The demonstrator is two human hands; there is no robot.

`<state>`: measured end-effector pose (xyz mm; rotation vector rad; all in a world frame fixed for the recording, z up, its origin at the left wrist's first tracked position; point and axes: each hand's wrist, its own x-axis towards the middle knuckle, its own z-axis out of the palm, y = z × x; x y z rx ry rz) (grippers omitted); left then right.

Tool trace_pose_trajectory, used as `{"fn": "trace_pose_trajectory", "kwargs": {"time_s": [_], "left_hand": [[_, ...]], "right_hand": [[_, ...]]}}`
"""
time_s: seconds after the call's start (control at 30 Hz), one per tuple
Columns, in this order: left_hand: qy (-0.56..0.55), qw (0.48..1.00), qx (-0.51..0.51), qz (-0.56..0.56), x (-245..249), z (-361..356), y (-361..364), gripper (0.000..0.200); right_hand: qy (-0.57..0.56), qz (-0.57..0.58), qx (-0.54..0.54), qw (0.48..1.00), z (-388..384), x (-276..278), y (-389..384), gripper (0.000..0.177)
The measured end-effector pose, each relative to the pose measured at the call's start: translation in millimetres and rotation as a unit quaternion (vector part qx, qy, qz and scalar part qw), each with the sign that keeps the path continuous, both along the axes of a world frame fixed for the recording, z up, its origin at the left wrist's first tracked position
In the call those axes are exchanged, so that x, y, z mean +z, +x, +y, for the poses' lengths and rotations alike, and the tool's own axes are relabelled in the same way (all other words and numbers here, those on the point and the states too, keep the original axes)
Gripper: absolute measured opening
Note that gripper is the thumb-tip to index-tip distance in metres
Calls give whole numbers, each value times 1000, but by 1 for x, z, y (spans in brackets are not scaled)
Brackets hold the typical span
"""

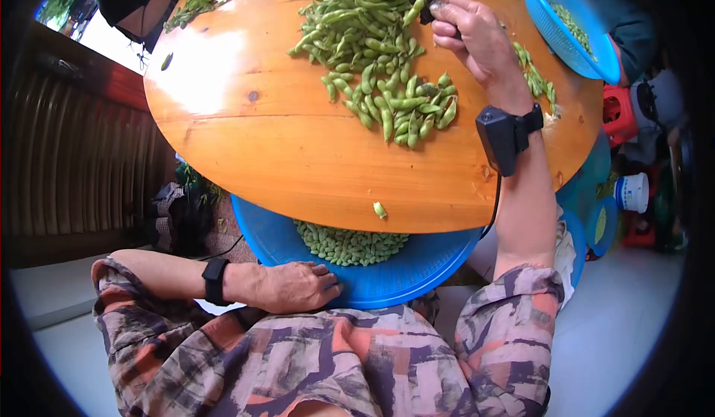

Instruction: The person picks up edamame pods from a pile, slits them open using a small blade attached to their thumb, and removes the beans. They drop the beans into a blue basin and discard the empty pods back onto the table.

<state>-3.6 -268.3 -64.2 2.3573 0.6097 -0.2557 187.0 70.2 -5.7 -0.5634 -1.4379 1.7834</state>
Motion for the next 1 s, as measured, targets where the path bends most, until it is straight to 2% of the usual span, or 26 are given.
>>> {"fn": "trace_pose_trajectory", "kwargs": {"time_s": [0.07, 0.13, 0.2, 0.27, 0.3, 0.43, 0.53, 0.6, 0.63, 0.7, 0.8, 0.83, 0.97, 1.0], "left_hand": [[-46, 999, -11, -10, -5, 6, -1, 45], [-144, 987, -61, -27, 3, 11, 2, 47], [-127, 989, -63, -30, -1, 1, 3, 47], [28, 1000, 0, -7, 1, -15, 7, 46], [99, 995, 16, 27, -7, -21, 12, 46], [70, 998, 1, -1, -25, -19, 8, 46], [-26, 982, -4, -187, -13, -20, 4, 55], [-94, 977, -8, -191, -13, -23, 6, 58], [-95, 977, -6, -191, -18, -21, 7, 58], [-184, 975, -47, -120, -26, -13, 8, 66], [-197, 972, -84, -95, -30, 9, 5, 76], [-250, 961, -98, -72, -31, 17, 5, 83], [-272, 957, -82, -62, -6, 38, 1, 72], [-322, 941, -85, -57, 8, 51, 1, 63]], "right_hand": [[-5, -5, 4, 1000, 4, -4, 0, 20], [-3, 4, 8, 1000, 4, -8, -1, 17], [-11, 4, 18, 1000, 2, -12, -5, 14], [-4, -27, 1, 1000, -6, -9, -7, 16], [-33, -38, 19, 999, -11, 2, -5, 6], [-31, 4, 40, 999, -4, -2, -6, 8], [-35, -19, 16, 999, -12, -1, -9, 8], [-32, -28, 21, 999, -15, 0, -11, 9], [-27, -28, 16, 999, -17, 0, -11, 8], [-24, -25, 8, 999, -18, -1, -12, 8], [-20, -18, 46, 999, -11, 1, -9, 7], [-22, -20, 46, 999, -11, 1, -8, 7], [-14, -33, 28, 999, -21, 11, -12, 6], [-1, -32, 29, 999, -22, 10, -12, 5]]}}
